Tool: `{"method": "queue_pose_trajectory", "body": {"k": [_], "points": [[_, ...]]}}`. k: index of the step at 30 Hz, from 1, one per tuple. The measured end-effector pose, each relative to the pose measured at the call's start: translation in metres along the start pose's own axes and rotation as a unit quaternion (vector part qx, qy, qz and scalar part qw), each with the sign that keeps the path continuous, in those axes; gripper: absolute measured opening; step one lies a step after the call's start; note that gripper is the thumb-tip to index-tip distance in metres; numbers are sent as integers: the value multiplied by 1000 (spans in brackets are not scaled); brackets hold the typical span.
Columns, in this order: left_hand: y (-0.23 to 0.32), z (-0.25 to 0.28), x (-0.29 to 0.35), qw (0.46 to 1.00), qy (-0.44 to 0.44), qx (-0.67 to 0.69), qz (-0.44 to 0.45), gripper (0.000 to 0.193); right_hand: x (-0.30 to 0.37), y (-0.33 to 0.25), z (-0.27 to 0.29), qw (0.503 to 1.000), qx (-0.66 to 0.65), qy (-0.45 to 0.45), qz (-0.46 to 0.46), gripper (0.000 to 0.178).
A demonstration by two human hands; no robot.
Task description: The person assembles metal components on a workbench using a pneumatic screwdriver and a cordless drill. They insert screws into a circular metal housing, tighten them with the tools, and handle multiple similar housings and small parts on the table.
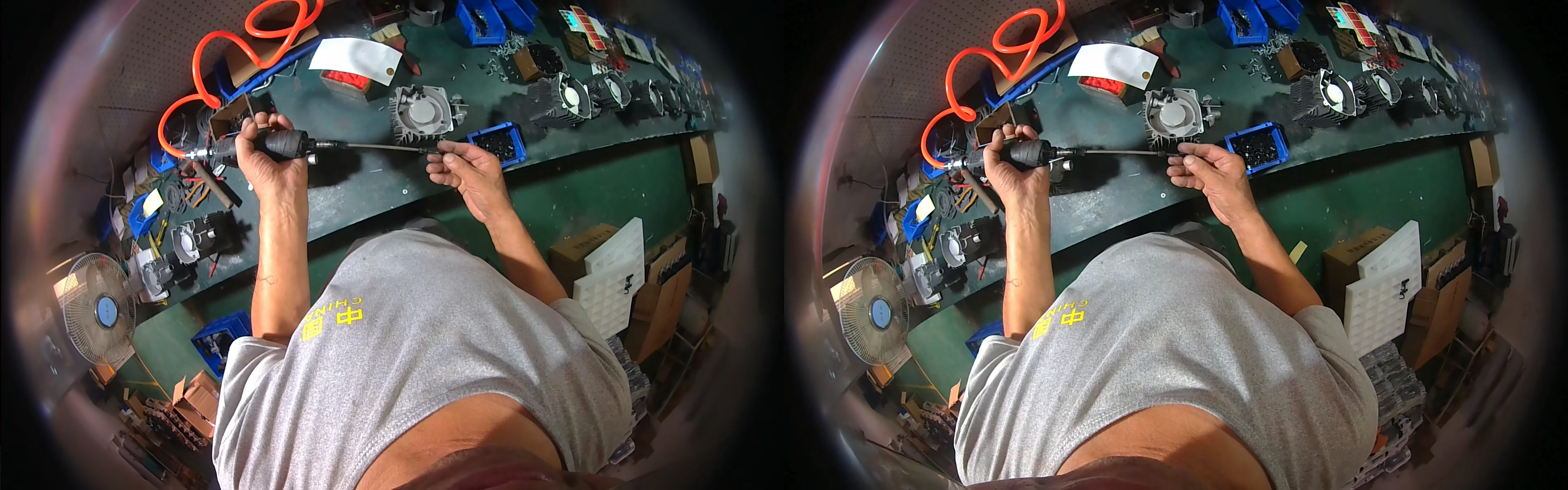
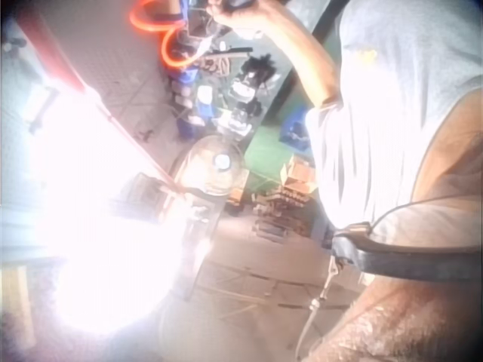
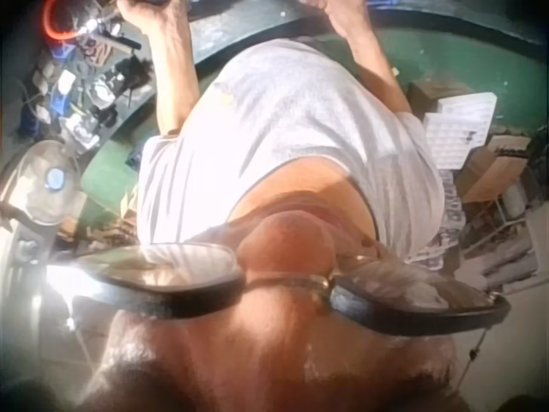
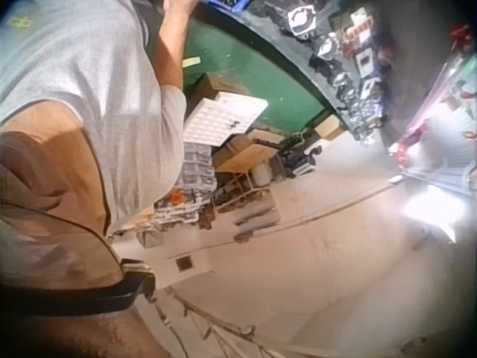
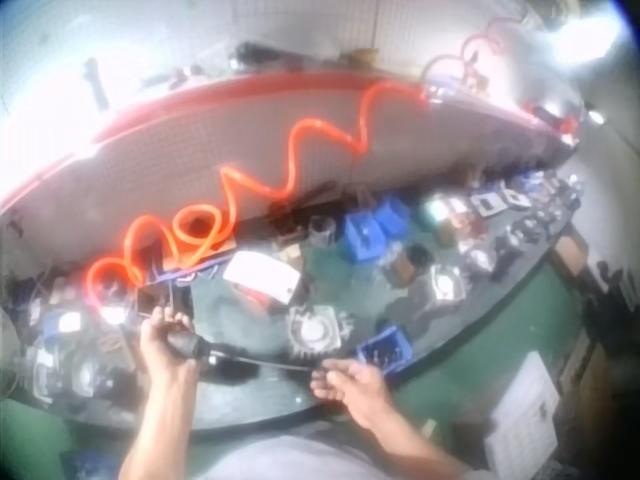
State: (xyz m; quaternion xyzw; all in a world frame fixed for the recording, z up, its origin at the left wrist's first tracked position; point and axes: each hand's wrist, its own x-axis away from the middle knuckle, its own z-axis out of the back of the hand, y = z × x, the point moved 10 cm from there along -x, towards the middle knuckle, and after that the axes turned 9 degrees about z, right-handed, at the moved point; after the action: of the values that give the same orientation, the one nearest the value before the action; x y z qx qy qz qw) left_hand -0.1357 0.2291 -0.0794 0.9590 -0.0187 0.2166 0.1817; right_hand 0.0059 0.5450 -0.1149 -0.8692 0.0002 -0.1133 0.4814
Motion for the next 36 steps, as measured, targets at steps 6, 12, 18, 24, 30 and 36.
{"method": "queue_pose_trajectory", "body": {"k": [6, 12, 18, 24, 30, 36], "points": [[0, -1, -1, 1000, -4, -12, -11, 22, -1, -6, -3, 1000, 24, 7, 10, 26], [-2, -3, -2, 1000, 1, -17, -11, 21, -3, -3, -4, 999, 30, 8, 13, 26], [-3, -5, -4, 1000, -7, -21, -10, 20, -4, -6, -2, 997, 65, 16, 30, 25], [-5, -5, -3, 1000, -1, -19, -7, 17, -3, -11, -5, 997, 61, 26, 45, 24], [-6, 1, -7, 999, 37, -6, 10, 12, -1, -7, -5, 997, 28, 48, 47, 24], [-8, 3, -2, 998, 59, 8, 12, 11, 0, -4, -4, 996, 5, 60, 59, 23]]}}
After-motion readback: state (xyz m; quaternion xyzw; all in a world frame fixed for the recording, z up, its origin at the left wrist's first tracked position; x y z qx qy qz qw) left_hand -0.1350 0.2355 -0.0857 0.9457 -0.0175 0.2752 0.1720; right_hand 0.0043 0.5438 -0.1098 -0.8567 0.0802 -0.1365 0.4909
